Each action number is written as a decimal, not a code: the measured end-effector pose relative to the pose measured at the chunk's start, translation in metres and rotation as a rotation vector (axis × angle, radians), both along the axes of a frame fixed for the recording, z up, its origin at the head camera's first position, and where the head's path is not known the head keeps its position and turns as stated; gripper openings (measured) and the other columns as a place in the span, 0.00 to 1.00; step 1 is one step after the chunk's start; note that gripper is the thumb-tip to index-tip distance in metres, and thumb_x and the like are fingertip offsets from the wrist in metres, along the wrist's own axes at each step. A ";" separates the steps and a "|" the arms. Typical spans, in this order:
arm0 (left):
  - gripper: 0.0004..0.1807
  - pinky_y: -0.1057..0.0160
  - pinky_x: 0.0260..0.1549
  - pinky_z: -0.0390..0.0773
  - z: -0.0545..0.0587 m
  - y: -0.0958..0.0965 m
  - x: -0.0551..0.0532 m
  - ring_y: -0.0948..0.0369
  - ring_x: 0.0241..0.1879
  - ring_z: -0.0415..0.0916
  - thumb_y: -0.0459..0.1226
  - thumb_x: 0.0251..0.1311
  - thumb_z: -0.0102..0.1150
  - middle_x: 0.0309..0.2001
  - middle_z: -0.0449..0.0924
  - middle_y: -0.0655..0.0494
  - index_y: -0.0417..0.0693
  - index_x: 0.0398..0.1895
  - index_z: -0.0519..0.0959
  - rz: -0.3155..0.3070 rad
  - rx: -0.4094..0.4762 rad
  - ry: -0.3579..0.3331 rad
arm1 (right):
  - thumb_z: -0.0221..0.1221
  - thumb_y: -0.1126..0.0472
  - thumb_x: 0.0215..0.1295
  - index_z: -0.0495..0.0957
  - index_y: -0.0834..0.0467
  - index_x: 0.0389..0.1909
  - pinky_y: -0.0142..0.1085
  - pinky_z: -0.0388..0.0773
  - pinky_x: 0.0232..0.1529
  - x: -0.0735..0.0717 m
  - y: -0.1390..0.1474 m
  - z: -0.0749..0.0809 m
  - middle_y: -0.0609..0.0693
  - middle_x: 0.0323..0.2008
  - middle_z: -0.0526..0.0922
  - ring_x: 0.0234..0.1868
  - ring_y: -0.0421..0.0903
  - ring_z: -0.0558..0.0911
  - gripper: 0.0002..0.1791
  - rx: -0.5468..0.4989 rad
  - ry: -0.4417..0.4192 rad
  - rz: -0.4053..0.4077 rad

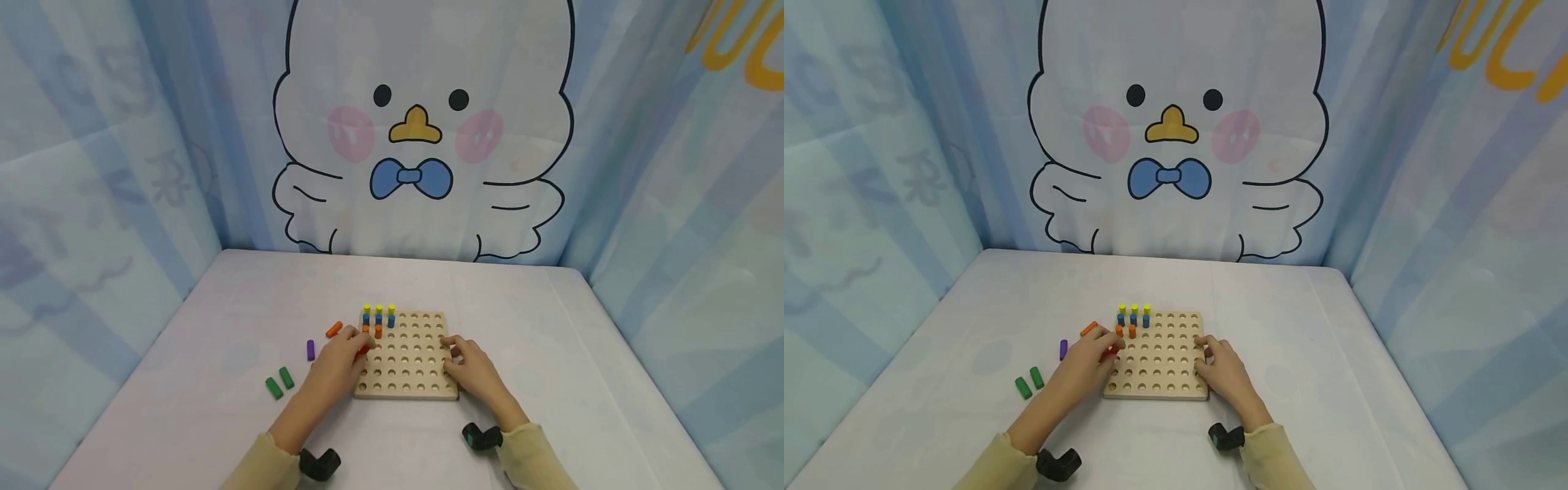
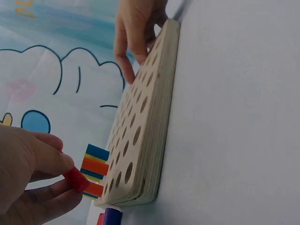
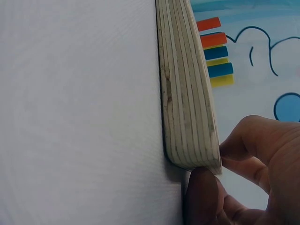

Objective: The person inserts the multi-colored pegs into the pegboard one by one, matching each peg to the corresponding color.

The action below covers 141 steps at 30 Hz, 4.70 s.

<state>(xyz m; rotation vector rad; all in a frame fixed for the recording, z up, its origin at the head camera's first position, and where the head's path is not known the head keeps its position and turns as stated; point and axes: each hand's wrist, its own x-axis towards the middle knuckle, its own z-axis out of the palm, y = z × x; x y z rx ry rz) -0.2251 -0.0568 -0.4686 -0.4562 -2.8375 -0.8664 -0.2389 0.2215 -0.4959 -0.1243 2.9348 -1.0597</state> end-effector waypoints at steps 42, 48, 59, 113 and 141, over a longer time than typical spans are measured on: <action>0.03 0.52 0.50 0.79 0.005 0.003 -0.060 0.52 0.47 0.78 0.37 0.70 0.63 0.43 0.85 0.52 0.48 0.43 0.82 0.168 0.199 0.093 | 0.60 0.63 0.67 0.78 0.56 0.64 0.36 0.72 0.31 0.001 -0.002 -0.001 0.56 0.46 0.78 0.32 0.44 0.75 0.23 -0.028 -0.023 -0.011; 0.06 0.51 0.46 0.77 0.009 -0.025 -0.075 0.50 0.45 0.77 0.38 0.72 0.60 0.45 0.83 0.49 0.47 0.47 0.81 0.262 0.079 -0.003 | 0.60 0.62 0.67 0.78 0.56 0.63 0.36 0.71 0.33 -0.002 0.000 0.001 0.56 0.45 0.79 0.33 0.44 0.74 0.23 -0.017 -0.017 -0.009; 0.05 0.46 0.48 0.75 -0.006 -0.046 -0.085 0.47 0.44 0.74 0.37 0.69 0.60 0.42 0.81 0.48 0.48 0.43 0.84 0.272 -0.228 -0.120 | 0.60 0.63 0.66 0.79 0.56 0.62 0.37 0.71 0.35 0.000 -0.001 0.001 0.55 0.44 0.79 0.34 0.44 0.75 0.22 -0.020 0.011 -0.017; 0.03 0.43 0.64 0.65 -0.020 0.032 -0.061 0.54 0.49 0.75 0.40 0.65 0.70 0.38 0.87 0.62 0.56 0.36 0.84 0.037 0.140 0.098 | 0.61 0.63 0.66 0.79 0.56 0.61 0.37 0.71 0.35 0.004 -0.004 0.001 0.53 0.43 0.79 0.33 0.43 0.74 0.21 -0.032 0.003 -0.024; 0.17 0.43 0.67 0.69 -0.023 0.019 -0.060 0.46 0.64 0.70 0.30 0.65 0.64 0.62 0.75 0.48 0.52 0.55 0.82 -0.008 0.099 0.094 | 0.60 0.62 0.66 0.79 0.55 0.62 0.38 0.70 0.35 0.005 -0.002 0.001 0.53 0.43 0.78 0.33 0.43 0.73 0.22 -0.032 0.000 -0.018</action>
